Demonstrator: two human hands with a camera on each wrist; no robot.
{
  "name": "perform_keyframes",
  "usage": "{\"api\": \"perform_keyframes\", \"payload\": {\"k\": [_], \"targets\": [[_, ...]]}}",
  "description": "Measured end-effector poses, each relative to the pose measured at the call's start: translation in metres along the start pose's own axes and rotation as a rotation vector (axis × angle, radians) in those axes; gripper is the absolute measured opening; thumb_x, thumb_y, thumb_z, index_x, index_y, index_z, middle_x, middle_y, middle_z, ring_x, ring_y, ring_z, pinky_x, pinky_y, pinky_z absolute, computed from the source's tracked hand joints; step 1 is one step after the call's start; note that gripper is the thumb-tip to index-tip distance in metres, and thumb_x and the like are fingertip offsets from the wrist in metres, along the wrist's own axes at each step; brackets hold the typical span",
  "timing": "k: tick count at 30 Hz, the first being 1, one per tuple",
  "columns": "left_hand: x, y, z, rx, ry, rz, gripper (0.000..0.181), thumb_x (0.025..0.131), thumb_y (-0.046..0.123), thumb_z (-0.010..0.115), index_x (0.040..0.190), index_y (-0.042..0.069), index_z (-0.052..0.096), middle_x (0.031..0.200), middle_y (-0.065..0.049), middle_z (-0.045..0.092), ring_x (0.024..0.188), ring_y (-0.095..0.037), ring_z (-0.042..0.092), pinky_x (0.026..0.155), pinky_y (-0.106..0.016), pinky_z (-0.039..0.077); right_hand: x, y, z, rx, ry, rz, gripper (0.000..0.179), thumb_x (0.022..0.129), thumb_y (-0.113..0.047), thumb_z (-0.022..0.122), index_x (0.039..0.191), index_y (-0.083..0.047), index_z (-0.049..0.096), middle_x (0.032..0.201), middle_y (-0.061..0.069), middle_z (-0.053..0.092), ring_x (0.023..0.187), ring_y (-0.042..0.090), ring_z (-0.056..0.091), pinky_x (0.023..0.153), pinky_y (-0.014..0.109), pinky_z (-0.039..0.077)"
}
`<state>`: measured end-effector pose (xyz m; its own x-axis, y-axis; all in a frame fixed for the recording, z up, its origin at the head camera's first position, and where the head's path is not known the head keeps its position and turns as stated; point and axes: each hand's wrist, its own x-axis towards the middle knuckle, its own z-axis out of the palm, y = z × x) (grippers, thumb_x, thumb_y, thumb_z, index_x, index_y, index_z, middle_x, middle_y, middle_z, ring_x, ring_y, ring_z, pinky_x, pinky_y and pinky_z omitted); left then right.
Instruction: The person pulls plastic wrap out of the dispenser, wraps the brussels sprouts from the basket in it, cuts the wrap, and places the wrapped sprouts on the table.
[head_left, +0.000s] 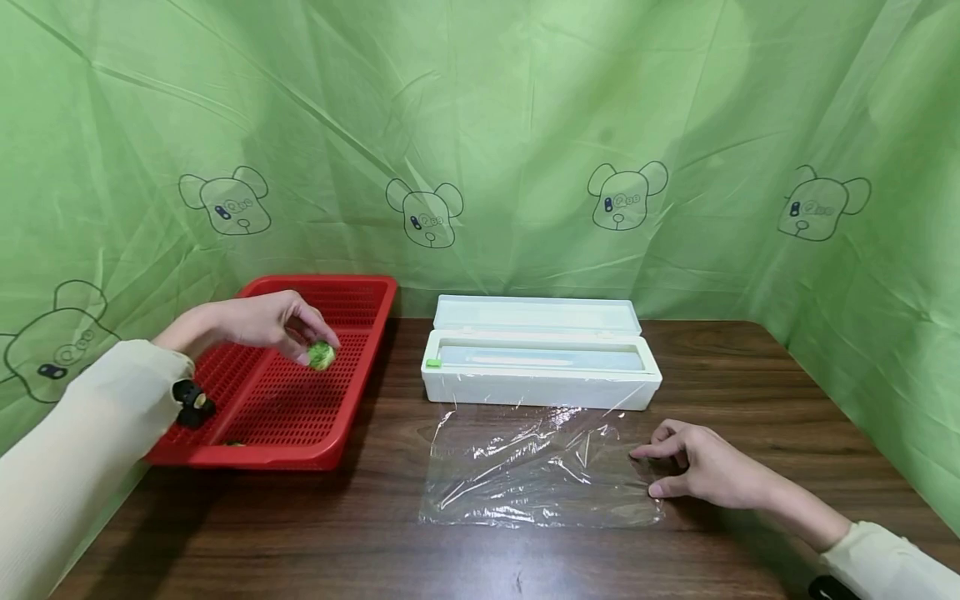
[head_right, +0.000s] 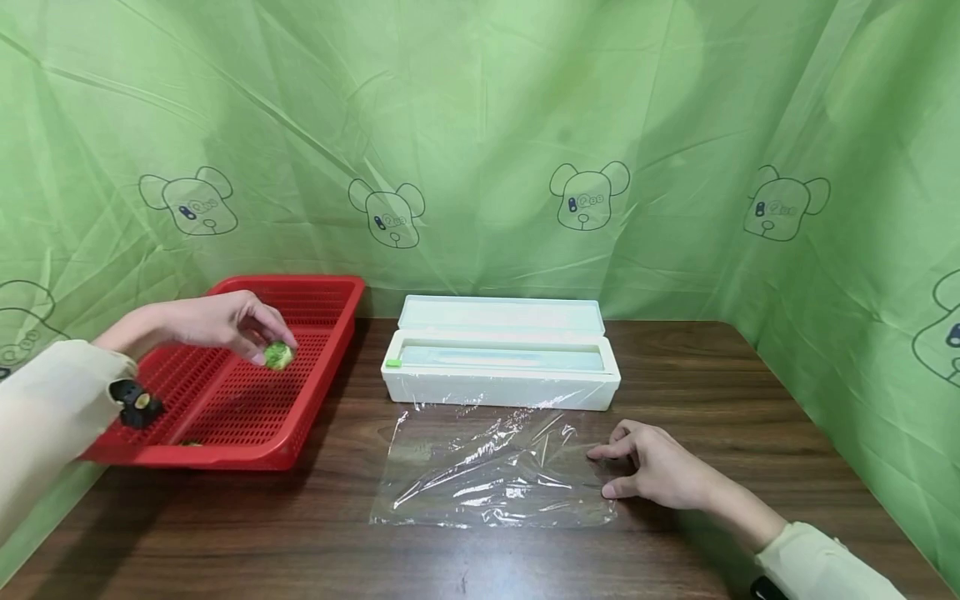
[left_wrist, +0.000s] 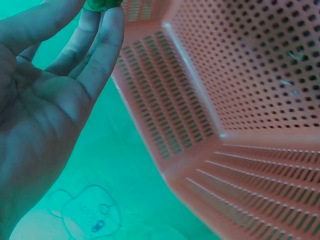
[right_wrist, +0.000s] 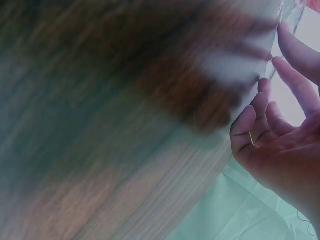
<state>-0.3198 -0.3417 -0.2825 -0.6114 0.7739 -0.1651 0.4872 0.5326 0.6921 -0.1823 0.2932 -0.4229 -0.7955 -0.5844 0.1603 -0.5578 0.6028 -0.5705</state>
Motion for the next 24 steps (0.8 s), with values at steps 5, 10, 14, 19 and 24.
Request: {"api": "perform_keyframes", "payload": {"k": [5,10,14,19,24], "targets": [[0.005,0.017,-0.001,0.015,0.003,0.040,0.036,0.088,0.002,0.083,0.123,0.006,0.077,0.114,-0.011,0.075,0.097,-0.022,0.064,0.082,-0.031,0.058,-0.001,-0.001,-0.001,0.036,-0.010,-0.021,0.046,0.084,-0.023,0.090,0.121,0.000,0.077,0.099,0.000,0.057,0.073,0.008,0.049,0.061,0.024,0.044],[0.014,0.036,0.000,0.037,-0.010,0.078,0.037,0.088,0.002,0.083,0.124,0.002,0.076,0.119,-0.008,0.075,0.105,-0.022,0.065,0.091,-0.031,0.056,-0.001,-0.002,-0.003,0.060,-0.014,-0.043,0.044,0.086,-0.022,0.088,0.121,0.001,0.077,0.098,0.000,0.059,0.073,0.011,0.052,0.062,0.024,0.045],[0.024,0.053,0.005,0.056,-0.026,0.113,0.036,0.088,0.001,0.083,0.123,0.008,0.078,0.117,-0.006,0.075,0.107,-0.023,0.065,0.095,-0.033,0.055,-0.002,-0.001,-0.004,0.060,-0.015,-0.053,0.042,0.087,-0.022,0.087,0.121,0.001,0.078,0.097,0.000,0.060,0.075,0.013,0.054,0.063,0.025,0.046],[0.039,0.072,0.014,0.056,-0.052,0.127,0.037,0.087,-0.001,0.082,0.121,0.015,0.080,0.116,-0.005,0.073,0.108,-0.025,0.064,0.094,-0.035,0.055,-0.003,0.000,-0.005,0.051,-0.012,-0.057,0.040,0.087,-0.021,0.087,0.120,-0.001,0.078,0.097,-0.001,0.060,0.074,0.013,0.054,0.063,0.026,0.046],[0.052,0.085,0.024,0.054,-0.084,0.143,0.039,0.086,-0.003,0.082,0.121,0.014,0.080,0.118,-0.004,0.072,0.111,-0.027,0.063,0.095,-0.040,0.055,-0.004,-0.002,-0.006,0.037,-0.004,-0.039,0.038,0.086,-0.020,0.088,0.120,-0.003,0.079,0.097,-0.002,0.059,0.075,0.012,0.054,0.063,0.027,0.046]]}}
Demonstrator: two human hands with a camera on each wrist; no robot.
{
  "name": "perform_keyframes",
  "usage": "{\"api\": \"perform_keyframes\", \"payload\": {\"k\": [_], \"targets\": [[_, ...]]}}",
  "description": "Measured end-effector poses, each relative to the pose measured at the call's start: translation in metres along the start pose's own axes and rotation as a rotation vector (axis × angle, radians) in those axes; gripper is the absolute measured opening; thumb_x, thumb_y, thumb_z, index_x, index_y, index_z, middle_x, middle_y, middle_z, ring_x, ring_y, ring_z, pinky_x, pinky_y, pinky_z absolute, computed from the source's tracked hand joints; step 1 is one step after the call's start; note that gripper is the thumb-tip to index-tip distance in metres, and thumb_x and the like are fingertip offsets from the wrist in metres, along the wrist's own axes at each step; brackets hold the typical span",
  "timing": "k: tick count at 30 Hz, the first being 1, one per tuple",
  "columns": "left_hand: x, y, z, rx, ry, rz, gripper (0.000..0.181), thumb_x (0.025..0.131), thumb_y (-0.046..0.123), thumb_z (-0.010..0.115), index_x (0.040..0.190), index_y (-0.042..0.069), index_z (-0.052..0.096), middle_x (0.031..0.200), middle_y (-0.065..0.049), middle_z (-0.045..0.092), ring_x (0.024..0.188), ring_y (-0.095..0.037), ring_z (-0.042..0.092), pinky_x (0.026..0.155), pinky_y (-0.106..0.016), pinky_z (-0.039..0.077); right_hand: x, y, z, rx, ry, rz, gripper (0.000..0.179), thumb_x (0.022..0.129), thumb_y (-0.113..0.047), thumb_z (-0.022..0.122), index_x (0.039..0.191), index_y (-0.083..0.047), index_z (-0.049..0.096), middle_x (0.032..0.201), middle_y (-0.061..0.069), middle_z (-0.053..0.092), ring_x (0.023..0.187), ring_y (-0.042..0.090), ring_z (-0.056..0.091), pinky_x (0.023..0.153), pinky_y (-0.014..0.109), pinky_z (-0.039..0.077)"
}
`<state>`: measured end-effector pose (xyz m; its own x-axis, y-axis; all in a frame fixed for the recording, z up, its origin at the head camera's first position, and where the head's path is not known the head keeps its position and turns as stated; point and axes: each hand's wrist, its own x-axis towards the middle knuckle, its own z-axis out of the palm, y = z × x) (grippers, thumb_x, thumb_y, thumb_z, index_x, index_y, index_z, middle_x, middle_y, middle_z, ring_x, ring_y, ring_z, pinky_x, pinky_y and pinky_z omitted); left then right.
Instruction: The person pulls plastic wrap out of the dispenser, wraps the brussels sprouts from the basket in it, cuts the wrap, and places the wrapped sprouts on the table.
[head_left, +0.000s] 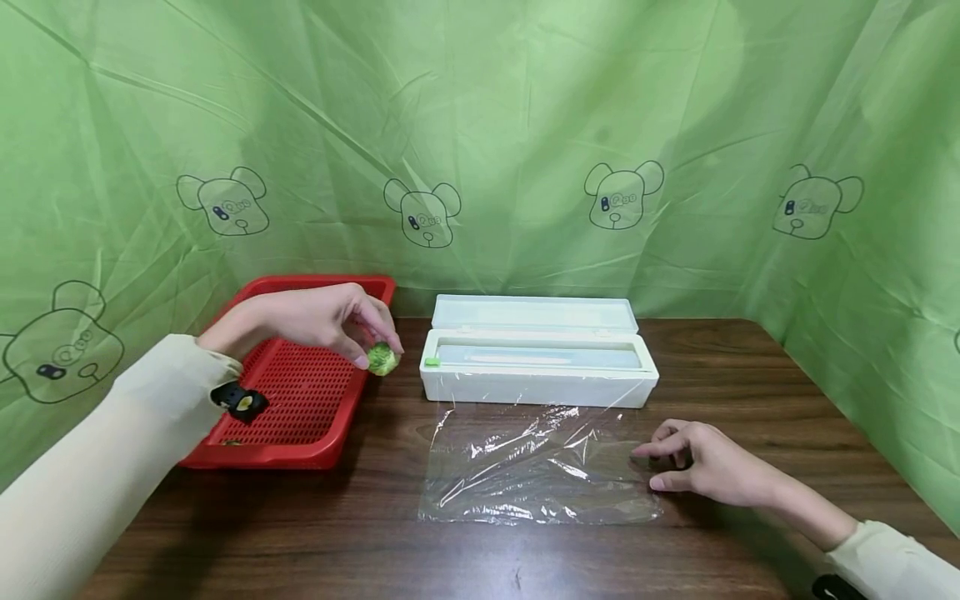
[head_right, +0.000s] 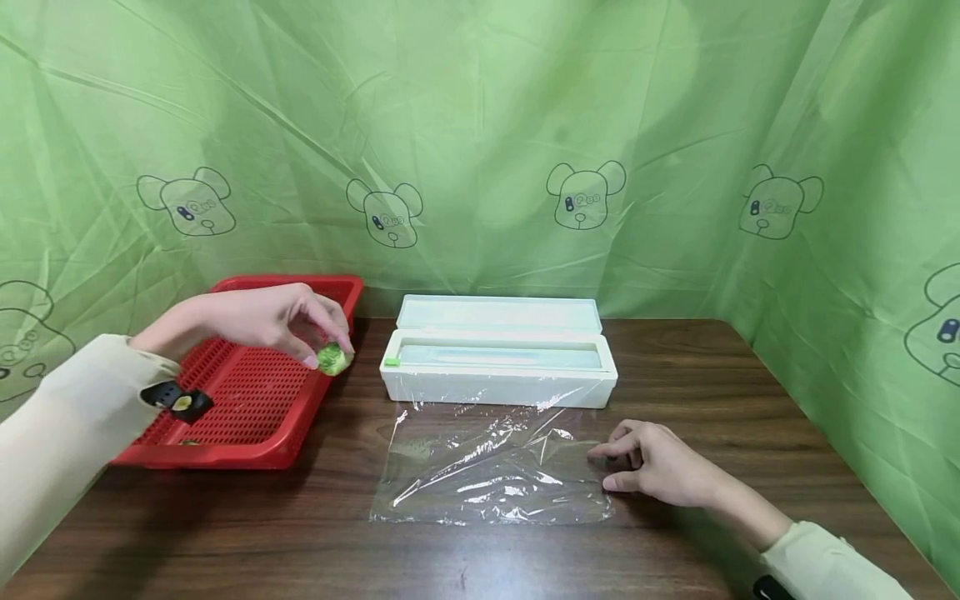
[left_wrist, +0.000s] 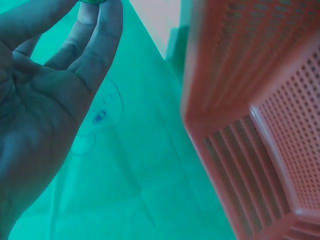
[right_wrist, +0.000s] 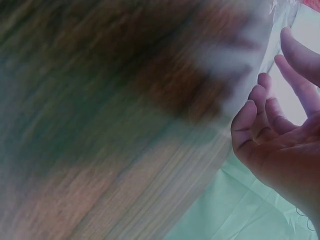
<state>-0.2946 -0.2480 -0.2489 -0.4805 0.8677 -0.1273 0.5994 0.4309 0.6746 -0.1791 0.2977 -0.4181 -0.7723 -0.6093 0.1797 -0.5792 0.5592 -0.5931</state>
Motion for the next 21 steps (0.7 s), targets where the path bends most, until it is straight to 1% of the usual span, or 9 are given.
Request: {"api": "perform_keyframes", "payload": {"k": [3,7,10,13,19,21], "targets": [[0.007,0.007,0.004,-0.018,-0.017,0.008,0.040,0.086,-0.004,0.082,0.121,0.014,0.080,0.118,-0.004,0.072,0.110,-0.028,0.063,0.093,-0.042,0.056,0.000,-0.002,0.001,0.000,0.004,0.007,0.039,0.086,-0.021,0.088,0.119,-0.003,0.079,0.096,-0.002,0.059,0.075,0.012,0.053,0.063,0.026,0.046],[0.015,0.017,0.011,-0.032,-0.031,0.013,0.042,0.086,-0.006,0.081,0.120,0.018,0.081,0.118,-0.005,0.072,0.108,-0.028,0.062,0.092,-0.043,0.057,0.001,-0.004,0.003,0.012,-0.001,0.032,0.042,0.086,-0.026,0.088,0.120,-0.002,0.079,0.098,-0.002,0.060,0.076,0.011,0.052,0.064,0.026,0.045],[0.021,0.024,0.017,-0.038,-0.034,0.028,0.040,0.086,-0.008,0.080,0.119,0.016,0.081,0.118,-0.005,0.071,0.109,-0.027,0.063,0.094,-0.043,0.056,0.001,-0.005,0.004,0.014,-0.003,0.054,0.045,0.085,-0.028,0.089,0.121,-0.002,0.079,0.099,-0.002,0.060,0.076,0.009,0.052,0.063,0.025,0.044],[0.026,0.030,0.025,-0.049,-0.034,0.037,0.039,0.086,-0.010,0.079,0.118,0.013,0.081,0.116,-0.006,0.070,0.108,-0.025,0.064,0.095,-0.042,0.057,0.001,-0.006,0.006,0.011,-0.001,0.058,0.045,0.084,-0.028,0.090,0.120,-0.002,0.079,0.099,-0.002,0.060,0.076,0.009,0.051,0.063,0.024,0.044],[0.035,0.044,0.044,-0.034,-0.038,0.053,0.042,0.086,-0.011,0.079,0.117,0.018,0.081,0.112,-0.005,0.067,0.098,-0.025,0.069,0.088,-0.041,0.059,0.001,-0.007,0.008,-0.010,0.006,0.051,0.043,0.083,-0.029,0.091,0.118,-0.004,0.080,0.097,-0.002,0.058,0.076,0.007,0.050,0.063,0.024,0.045],[0.038,0.048,0.051,-0.042,-0.048,0.066,0.043,0.085,-0.013,0.078,0.118,0.016,0.081,0.110,-0.004,0.067,0.095,-0.027,0.070,0.086,-0.041,0.060,0.001,-0.007,0.009,-0.022,0.010,0.048,0.043,0.083,-0.029,0.091,0.117,-0.005,0.081,0.097,-0.003,0.057,0.076,0.007,0.050,0.064,0.025,0.045]]}}
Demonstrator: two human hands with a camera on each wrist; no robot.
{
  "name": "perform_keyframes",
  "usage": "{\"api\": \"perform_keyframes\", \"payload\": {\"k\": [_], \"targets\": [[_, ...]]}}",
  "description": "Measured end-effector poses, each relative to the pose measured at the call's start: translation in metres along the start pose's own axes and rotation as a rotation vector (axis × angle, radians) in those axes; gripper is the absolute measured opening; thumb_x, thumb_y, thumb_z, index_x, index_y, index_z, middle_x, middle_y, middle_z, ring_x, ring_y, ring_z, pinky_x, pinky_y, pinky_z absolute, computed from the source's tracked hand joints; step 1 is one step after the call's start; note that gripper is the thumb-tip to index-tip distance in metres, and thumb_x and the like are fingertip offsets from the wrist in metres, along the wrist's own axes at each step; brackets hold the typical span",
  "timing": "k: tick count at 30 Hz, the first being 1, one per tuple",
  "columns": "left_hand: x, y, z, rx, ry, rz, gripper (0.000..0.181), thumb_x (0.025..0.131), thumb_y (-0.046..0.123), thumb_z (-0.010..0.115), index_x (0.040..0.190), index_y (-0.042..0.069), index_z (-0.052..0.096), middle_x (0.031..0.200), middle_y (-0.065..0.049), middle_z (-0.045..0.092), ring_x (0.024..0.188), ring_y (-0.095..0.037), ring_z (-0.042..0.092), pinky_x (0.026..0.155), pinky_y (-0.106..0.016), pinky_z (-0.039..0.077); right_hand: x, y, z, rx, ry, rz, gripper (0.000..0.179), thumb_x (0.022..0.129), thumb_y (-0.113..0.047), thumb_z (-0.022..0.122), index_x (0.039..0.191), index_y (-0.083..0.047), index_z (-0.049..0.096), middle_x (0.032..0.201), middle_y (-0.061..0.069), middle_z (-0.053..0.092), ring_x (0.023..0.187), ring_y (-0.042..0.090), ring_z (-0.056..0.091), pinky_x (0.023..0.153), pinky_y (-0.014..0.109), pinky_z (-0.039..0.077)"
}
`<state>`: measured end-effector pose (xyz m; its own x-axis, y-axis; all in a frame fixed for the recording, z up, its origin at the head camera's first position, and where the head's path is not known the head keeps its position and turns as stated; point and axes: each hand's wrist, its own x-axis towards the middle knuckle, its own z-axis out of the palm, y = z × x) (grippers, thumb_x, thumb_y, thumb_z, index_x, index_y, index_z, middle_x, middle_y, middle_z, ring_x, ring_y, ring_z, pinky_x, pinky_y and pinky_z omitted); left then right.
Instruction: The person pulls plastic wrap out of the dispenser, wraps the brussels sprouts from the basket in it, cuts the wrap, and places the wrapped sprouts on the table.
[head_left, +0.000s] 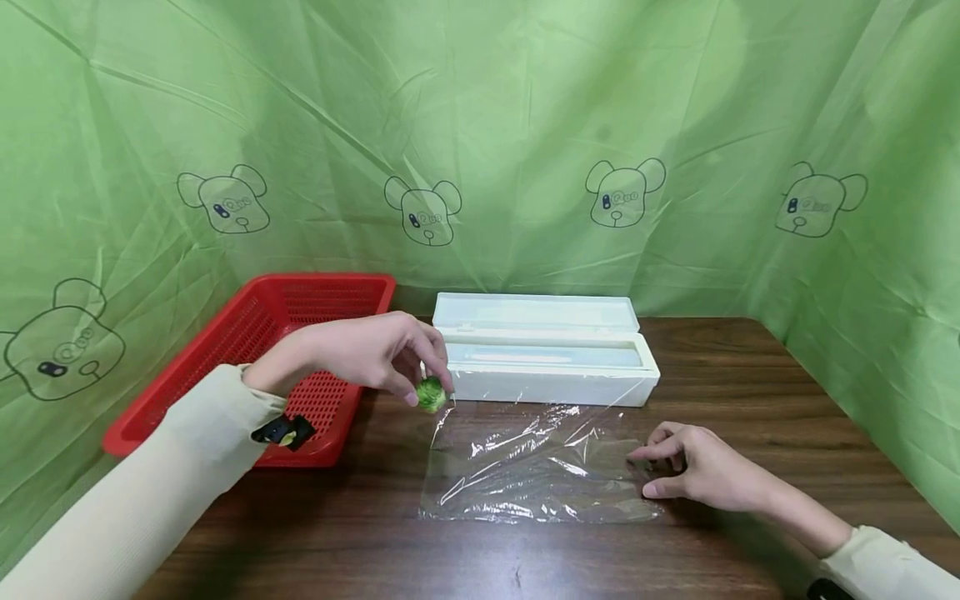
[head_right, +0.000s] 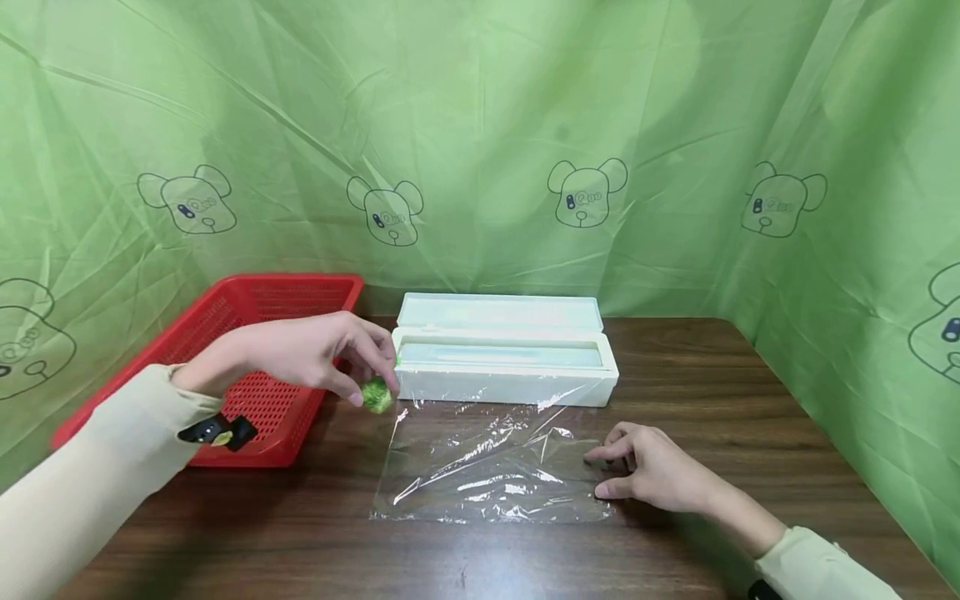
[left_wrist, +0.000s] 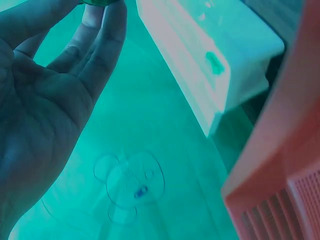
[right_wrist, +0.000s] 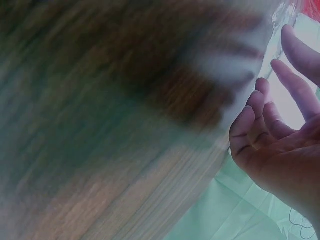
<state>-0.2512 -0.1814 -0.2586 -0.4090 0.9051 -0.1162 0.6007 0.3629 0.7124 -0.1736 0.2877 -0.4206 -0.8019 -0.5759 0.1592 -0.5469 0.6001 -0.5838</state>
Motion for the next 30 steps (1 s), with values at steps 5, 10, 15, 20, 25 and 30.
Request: {"api": "perform_keyframes", "payload": {"k": [5,10,15,20,25,30], "targets": [[0.013,0.008,0.018,-0.021,-0.031,0.032,0.044,0.084,-0.016,0.078,0.117,0.012,0.081,0.108,-0.003,0.067,0.096,-0.022,0.069,0.084,-0.037,0.061,0.000,0.000,0.001,-0.017,0.012,-0.010,0.043,0.082,-0.029,0.091,0.116,-0.005,0.081,0.097,-0.005,0.058,0.077,0.006,0.050,0.064,0.025,0.044],[0.028,0.008,0.037,-0.042,-0.050,0.045,0.043,0.083,-0.016,0.079,0.116,0.011,0.081,0.109,-0.001,0.067,0.101,-0.015,0.068,0.090,-0.034,0.059,0.000,0.001,0.002,-0.016,0.017,-0.010,0.044,0.082,-0.029,0.092,0.116,-0.004,0.081,0.097,-0.005,0.058,0.076,0.005,0.049,0.063,0.025,0.044],[0.043,0.005,0.056,-0.060,-0.069,0.055,0.044,0.081,-0.016,0.080,0.118,0.009,0.080,0.109,0.001,0.067,0.096,-0.013,0.070,0.086,-0.033,0.060,0.000,0.001,0.002,-0.015,0.019,-0.013,0.043,0.082,-0.029,0.092,0.116,-0.004,0.081,0.097,-0.006,0.059,0.076,0.005,0.050,0.063,0.024,0.044],[0.060,0.000,0.074,-0.031,-0.074,0.077,0.044,0.081,-0.014,0.081,0.120,0.007,0.079,0.111,0.005,0.066,0.098,-0.008,0.069,0.089,-0.028,0.058,-0.001,0.001,0.002,-0.021,0.028,-0.018,0.043,0.082,-0.028,0.092,0.116,-0.004,0.081,0.097,-0.005,0.059,0.075,0.005,0.049,0.062,0.024,0.043],[0.076,-0.006,0.092,0.006,-0.090,0.093,0.044,0.082,-0.011,0.081,0.122,0.005,0.077,0.110,0.006,0.065,0.097,-0.005,0.068,0.088,-0.024,0.057,-0.002,0.000,0.001,-0.023,0.027,-0.012,0.043,0.082,-0.028,0.092,0.116,-0.004,0.081,0.097,-0.004,0.059,0.075,0.005,0.049,0.062,0.024,0.043],[0.090,-0.011,0.107,0.052,-0.085,0.080,0.042,0.082,-0.007,0.083,0.122,0.006,0.078,0.109,0.006,0.063,0.095,-0.004,0.066,0.085,-0.019,0.056,-0.001,-0.001,0.001,-0.015,0.013,0.017,0.043,0.082,-0.029,0.092,0.116,-0.005,0.081,0.098,-0.003,0.058,0.075,0.006,0.049,0.063,0.024,0.044]]}}
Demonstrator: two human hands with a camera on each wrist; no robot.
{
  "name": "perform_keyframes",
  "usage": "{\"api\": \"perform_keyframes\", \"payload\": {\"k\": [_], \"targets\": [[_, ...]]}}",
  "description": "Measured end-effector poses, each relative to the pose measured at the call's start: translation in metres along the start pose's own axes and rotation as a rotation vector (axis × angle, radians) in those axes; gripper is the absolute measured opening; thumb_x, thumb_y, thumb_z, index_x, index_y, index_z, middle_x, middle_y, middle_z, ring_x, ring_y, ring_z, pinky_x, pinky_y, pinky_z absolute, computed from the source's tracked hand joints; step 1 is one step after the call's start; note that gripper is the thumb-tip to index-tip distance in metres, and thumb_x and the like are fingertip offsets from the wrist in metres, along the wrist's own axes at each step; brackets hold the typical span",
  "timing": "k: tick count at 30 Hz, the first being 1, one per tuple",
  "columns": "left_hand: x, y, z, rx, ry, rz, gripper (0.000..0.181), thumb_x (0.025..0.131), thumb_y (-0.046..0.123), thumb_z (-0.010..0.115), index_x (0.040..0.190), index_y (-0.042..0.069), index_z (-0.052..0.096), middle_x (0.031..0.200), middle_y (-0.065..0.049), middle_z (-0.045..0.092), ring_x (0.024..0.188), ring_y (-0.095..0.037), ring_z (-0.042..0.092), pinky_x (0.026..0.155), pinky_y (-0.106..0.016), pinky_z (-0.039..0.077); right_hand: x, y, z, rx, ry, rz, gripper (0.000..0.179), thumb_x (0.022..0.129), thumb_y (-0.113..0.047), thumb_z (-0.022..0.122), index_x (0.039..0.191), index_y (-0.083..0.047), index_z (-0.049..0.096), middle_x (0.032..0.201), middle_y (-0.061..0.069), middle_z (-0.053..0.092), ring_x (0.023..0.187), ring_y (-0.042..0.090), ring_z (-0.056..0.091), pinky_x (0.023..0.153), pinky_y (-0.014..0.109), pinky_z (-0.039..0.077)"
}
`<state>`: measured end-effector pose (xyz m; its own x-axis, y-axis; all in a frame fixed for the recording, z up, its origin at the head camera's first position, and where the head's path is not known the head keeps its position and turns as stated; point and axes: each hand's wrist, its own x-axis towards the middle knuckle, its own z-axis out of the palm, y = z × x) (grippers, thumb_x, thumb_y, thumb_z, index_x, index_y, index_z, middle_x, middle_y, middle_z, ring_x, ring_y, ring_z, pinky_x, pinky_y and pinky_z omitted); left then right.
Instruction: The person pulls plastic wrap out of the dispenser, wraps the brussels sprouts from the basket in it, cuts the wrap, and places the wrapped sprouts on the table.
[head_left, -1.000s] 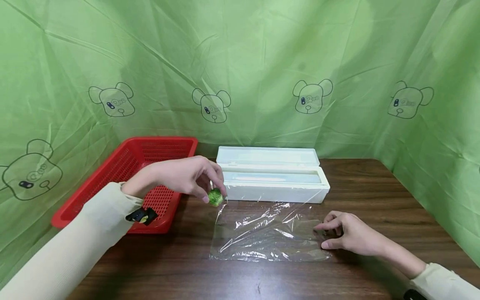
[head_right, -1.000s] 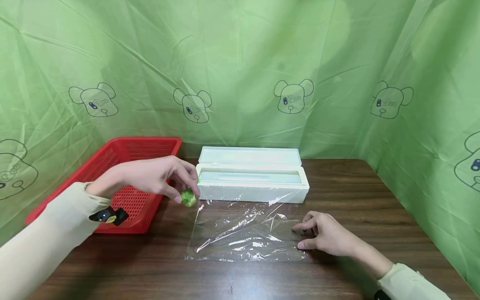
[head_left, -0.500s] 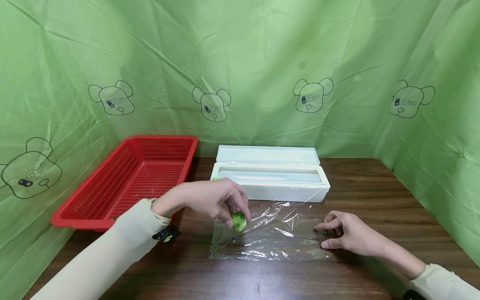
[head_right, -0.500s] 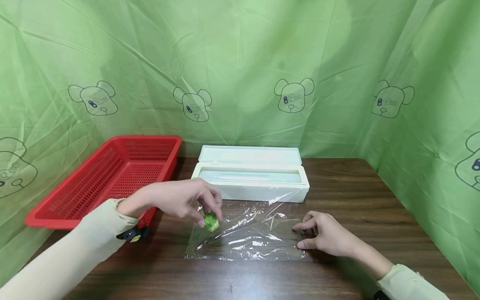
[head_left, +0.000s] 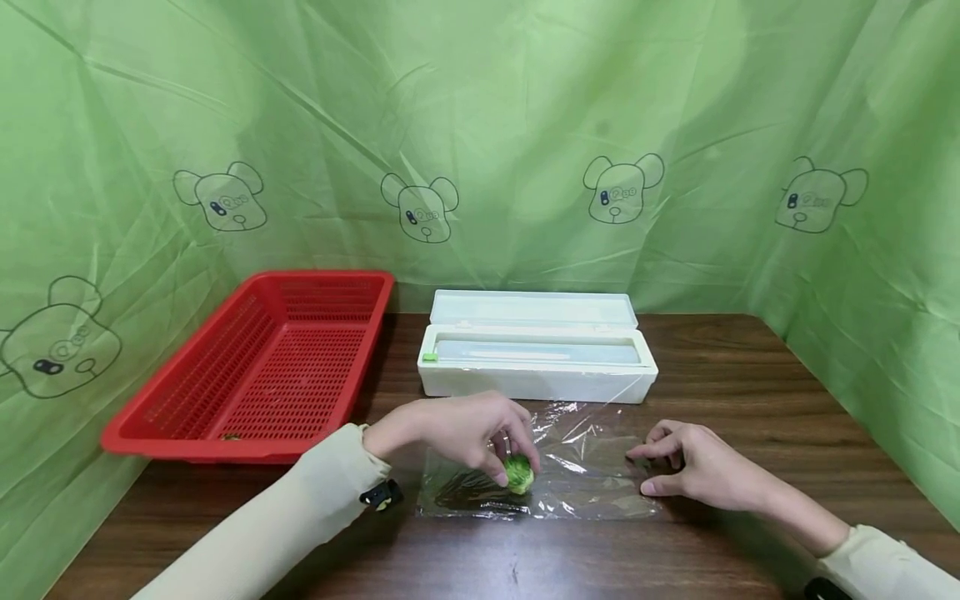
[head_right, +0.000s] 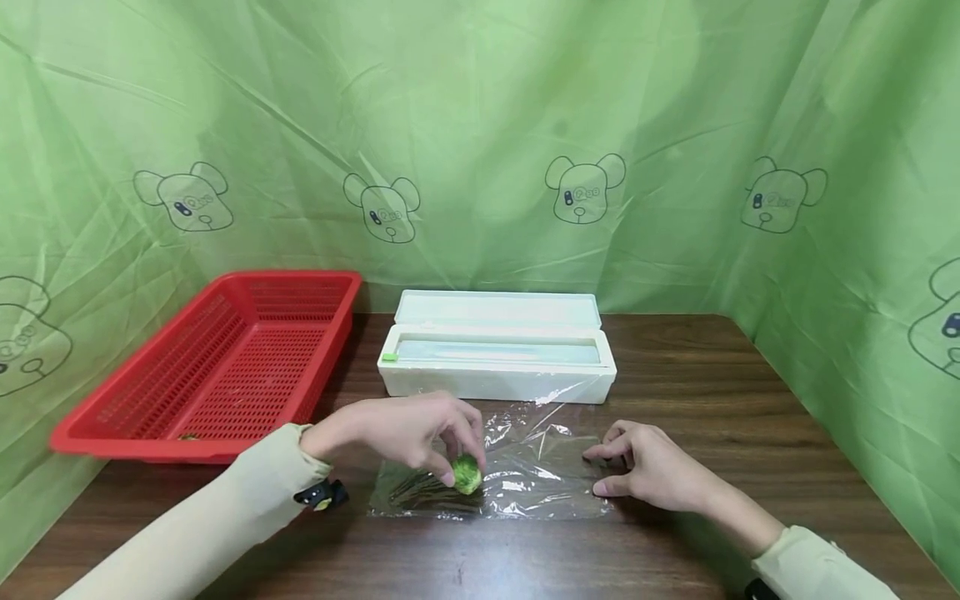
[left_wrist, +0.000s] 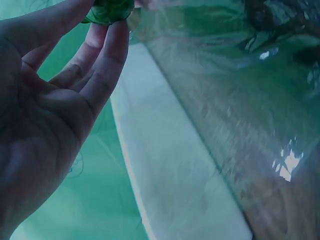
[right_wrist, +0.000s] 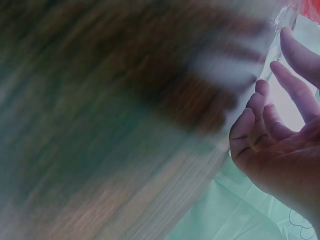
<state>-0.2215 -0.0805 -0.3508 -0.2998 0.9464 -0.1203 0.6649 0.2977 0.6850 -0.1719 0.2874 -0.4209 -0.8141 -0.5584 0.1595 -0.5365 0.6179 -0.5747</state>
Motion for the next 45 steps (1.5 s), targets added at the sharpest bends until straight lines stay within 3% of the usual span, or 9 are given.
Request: {"api": "perform_keyframes", "payload": {"k": [8,16,23,30,39,43,45], "targets": [[0.017,-0.010,0.015,0.030,0.044,-0.022,0.040,0.082,-0.004,0.086,0.119,0.009,0.079,0.104,0.008,0.062,0.094,-0.002,0.060,0.080,-0.018,0.056,0.000,-0.001,0.000,0.015,-0.019,0.028,0.045,0.083,-0.031,0.091,0.118,-0.005,0.080,0.097,-0.003,0.057,0.074,0.007,0.049,0.062,0.024,0.044],[0.024,-0.016,0.019,0.075,0.050,-0.041,0.038,0.082,-0.002,0.087,0.118,0.010,0.081,0.103,0.008,0.061,0.092,-0.001,0.060,0.077,-0.016,0.055,-0.001,-0.003,0.000,0.004,-0.018,0.024,0.045,0.083,-0.032,0.090,0.119,-0.006,0.080,0.099,-0.003,0.058,0.074,0.006,0.049,0.062,0.024,0.043],[0.026,-0.019,0.023,0.078,0.048,-0.045,0.039,0.082,-0.001,0.087,0.119,0.010,0.080,0.103,0.008,0.060,0.089,-0.002,0.061,0.075,-0.016,0.055,-0.004,-0.009,0.001,0.000,0.005,-0.001,0.041,0.084,-0.032,0.090,0.117,-0.009,0.081,0.100,-0.005,0.059,0.080,0.007,0.052,0.066,0.026,0.046],[0.028,-0.022,0.026,0.101,0.045,-0.049,0.039,0.082,0.002,0.088,0.119,0.012,0.080,0.103,0.011,0.061,0.091,-0.002,0.060,0.079,-0.016,0.053,-0.007,-0.016,0.006,-0.002,0.031,-0.094,0.040,0.082,-0.029,0.091,0.116,-0.010,0.082,0.099,-0.008,0.060,0.084,0.008,0.055,0.071,0.025,0.047],[0.029,-0.024,0.025,0.128,0.042,-0.048,0.044,0.081,0.008,0.090,0.124,0.013,0.078,0.100,0.012,0.060,0.090,-0.006,0.063,0.082,-0.018,0.051,-0.012,-0.021,0.013,-0.014,0.011,-0.154,0.044,0.079,-0.034,0.093,0.115,-0.011,0.083,0.098,-0.010,0.056,0.088,0.009,0.054,0.073,0.025,0.046],[0.026,-0.024,0.025,0.158,0.061,-0.060,0.053,0.081,0.011,0.091,0.131,0.014,0.075,0.104,0.009,0.062,0.094,-0.007,0.062,0.085,-0.020,0.050,-0.013,-0.021,0.016,0.001,0.002,-0.157,0.046,0.077,-0.035,0.094,0.115,-0.011,0.083,0.097,-0.010,0.056,0.084,0.008,0.054,0.068,0.024,0.046],[0.021,-0.022,0.025,0.173,0.090,-0.096,0.062,0.081,0.014,0.092,0.139,0.014,0.070,0.108,0.004,0.063,0.096,-0.009,0.062,0.086,-0.021,0.050,-0.014,-0.021,0.017,0.003,-0.004,-0.161,0.046,0.077,-0.034,0.094,0.116,-0.011,0.083,0.097,-0.010,0.055,0.083,0.008,0.053,0.068,0.024,0.045]]}}
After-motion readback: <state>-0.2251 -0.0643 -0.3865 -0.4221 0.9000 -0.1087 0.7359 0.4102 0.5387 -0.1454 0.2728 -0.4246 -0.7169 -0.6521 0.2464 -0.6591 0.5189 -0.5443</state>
